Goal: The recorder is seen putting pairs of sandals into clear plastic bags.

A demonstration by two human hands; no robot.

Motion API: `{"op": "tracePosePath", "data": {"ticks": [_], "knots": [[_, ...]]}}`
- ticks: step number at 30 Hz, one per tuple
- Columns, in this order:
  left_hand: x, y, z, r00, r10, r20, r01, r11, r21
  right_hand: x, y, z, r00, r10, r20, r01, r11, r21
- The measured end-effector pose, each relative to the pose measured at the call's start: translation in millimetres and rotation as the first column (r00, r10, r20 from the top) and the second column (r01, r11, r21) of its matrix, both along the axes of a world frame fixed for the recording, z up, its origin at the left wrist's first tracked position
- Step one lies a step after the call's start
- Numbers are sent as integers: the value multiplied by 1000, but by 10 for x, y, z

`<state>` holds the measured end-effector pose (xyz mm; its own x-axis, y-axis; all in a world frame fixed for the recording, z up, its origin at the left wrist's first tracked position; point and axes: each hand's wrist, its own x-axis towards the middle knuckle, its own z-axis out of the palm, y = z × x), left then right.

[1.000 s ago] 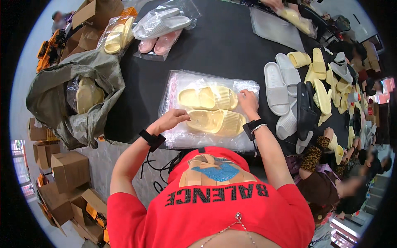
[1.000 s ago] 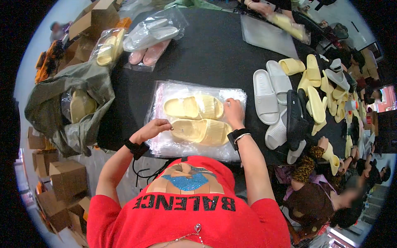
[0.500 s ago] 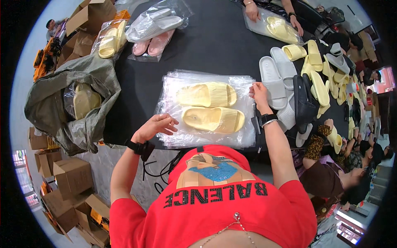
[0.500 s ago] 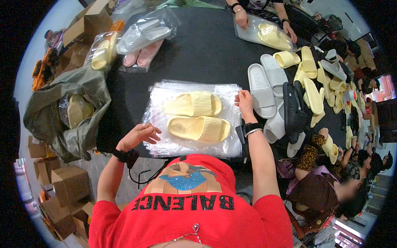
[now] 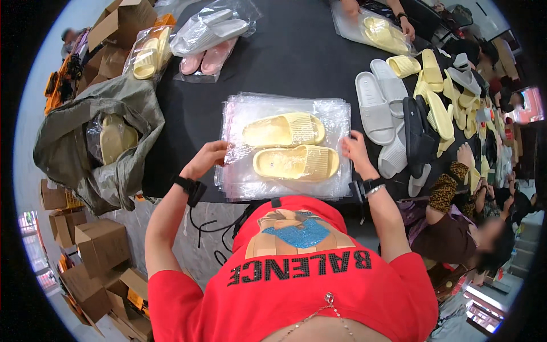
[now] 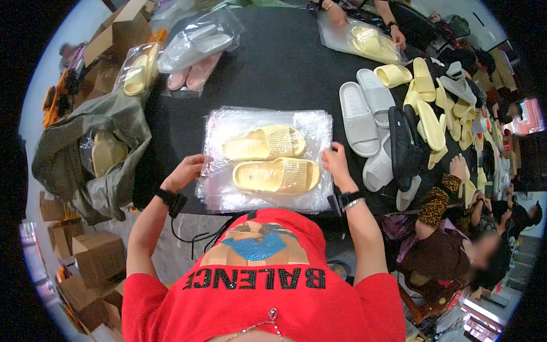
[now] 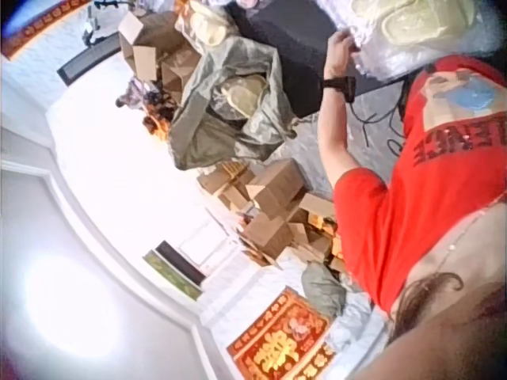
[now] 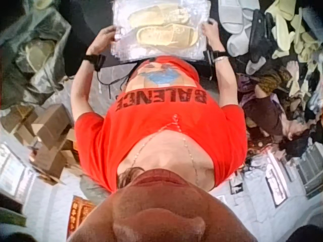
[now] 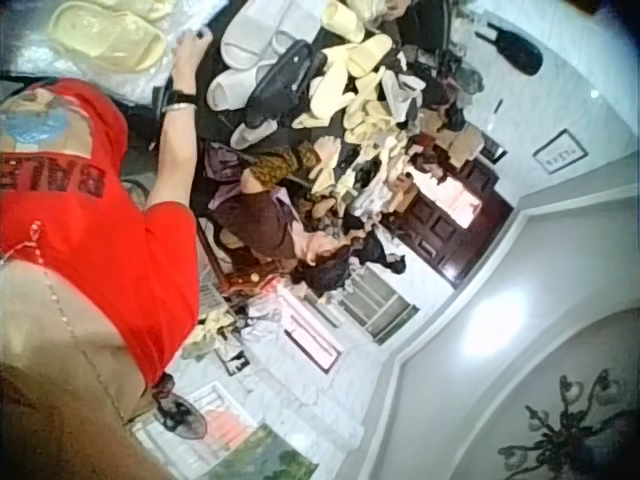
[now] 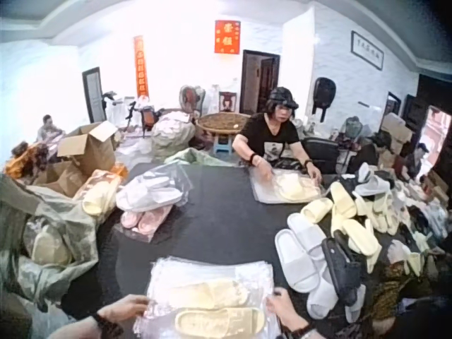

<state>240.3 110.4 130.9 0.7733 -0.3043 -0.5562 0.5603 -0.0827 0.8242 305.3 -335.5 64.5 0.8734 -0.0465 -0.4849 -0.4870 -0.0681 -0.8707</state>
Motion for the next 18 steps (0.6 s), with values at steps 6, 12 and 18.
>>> {"op": "tracePosePath", "data": {"ticks": [6,12,18], "knots": [[518,-105,-670,791,-371,487,18,810,587,-409,21,114,987,89,-134,-98,993,-63],[706,-477,-519,960,-171,222,91,940,330,-367,52,-251,999,23,38,-17,991,-135],[858,-544,-679,874,-375,307,109,769,630,-299,138,-256,1000,-5,19,6,998,-67]]}}
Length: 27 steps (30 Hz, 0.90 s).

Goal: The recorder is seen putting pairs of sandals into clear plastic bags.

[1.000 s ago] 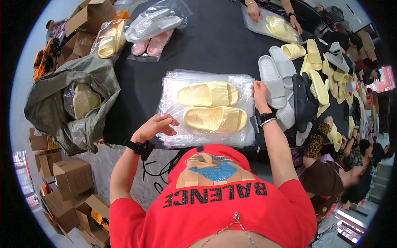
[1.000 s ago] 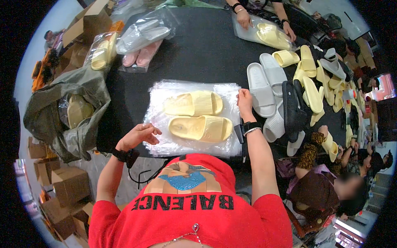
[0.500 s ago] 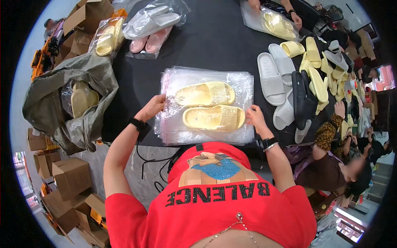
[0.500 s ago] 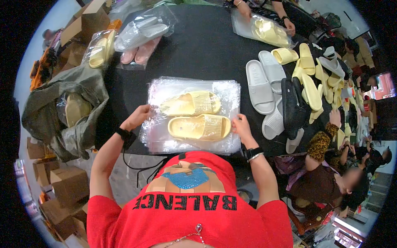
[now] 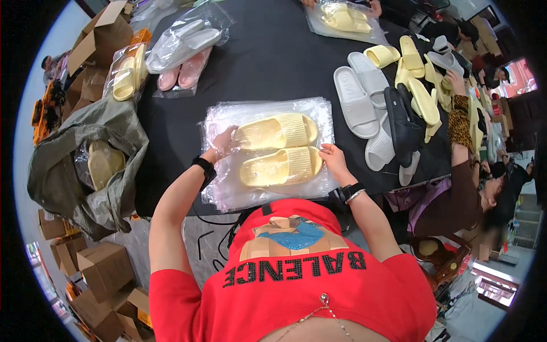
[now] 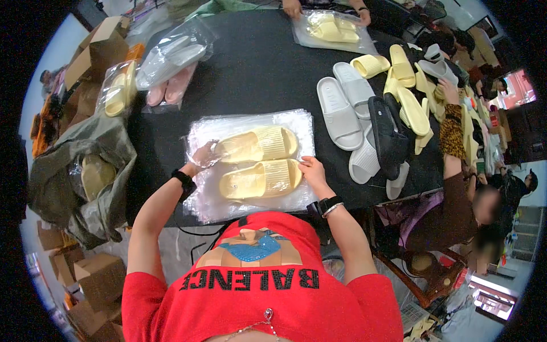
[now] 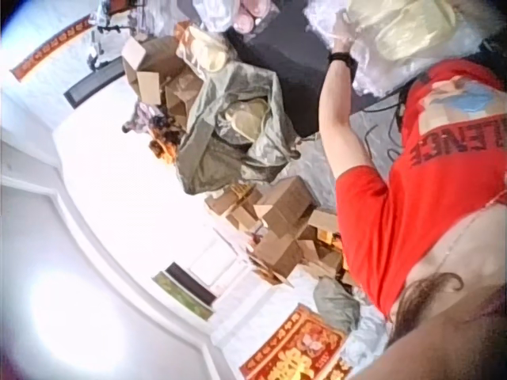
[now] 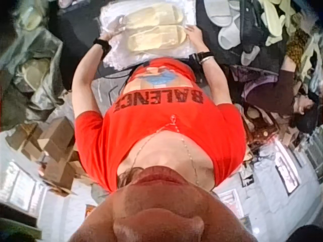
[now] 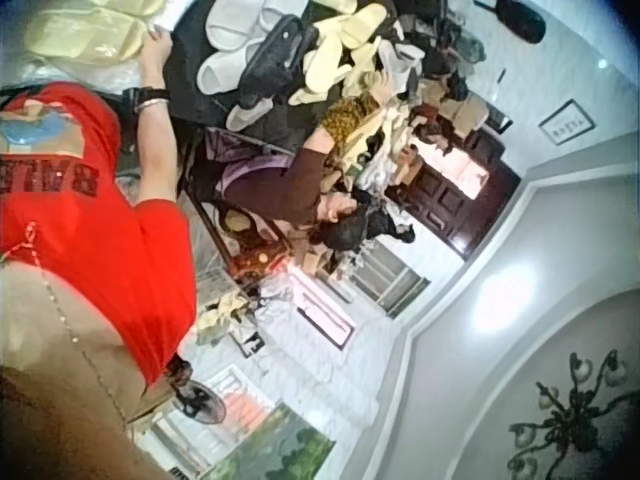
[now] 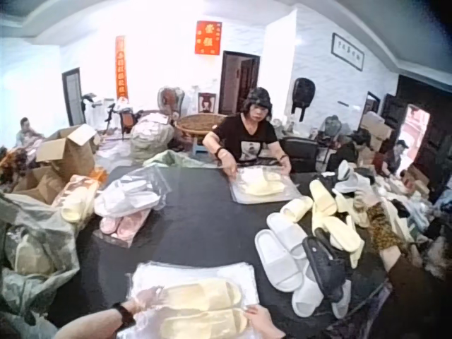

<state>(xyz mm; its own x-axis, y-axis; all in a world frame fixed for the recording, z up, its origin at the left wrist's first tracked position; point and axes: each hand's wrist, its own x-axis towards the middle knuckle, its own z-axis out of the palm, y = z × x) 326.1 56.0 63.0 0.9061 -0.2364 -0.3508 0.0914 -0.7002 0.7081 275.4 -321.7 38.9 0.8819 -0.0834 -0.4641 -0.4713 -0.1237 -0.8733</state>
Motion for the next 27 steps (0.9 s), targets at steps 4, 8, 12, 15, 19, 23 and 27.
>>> {"op": "tracePosePath", "data": {"ticks": [4,8,12,15,19,23,27], "knots": [[-91,35,110,623,-630,463,395,764,510,-26,-168,-213,887,373,271,-181,823,-539],[-54,-553,463,687,-568,453,494,823,281,36,42,-85,996,-17,86,34,980,-198],[-170,-764,176,459,-715,527,632,680,372,46,117,-72,996,-68,51,75,983,-168],[-173,-997,50,586,-637,502,494,771,401,10,163,-62,995,-67,77,83,970,-227],[-139,-1152,153,639,-611,467,517,791,328,-63,140,-31,996,-50,69,64,975,-213],[-141,-1061,100,680,-569,462,497,821,280,7,194,-82,988,-78,131,104,974,-201],[-96,-992,315,707,-525,474,472,849,236,59,251,-108,988,-127,88,131,991,-34]]}}
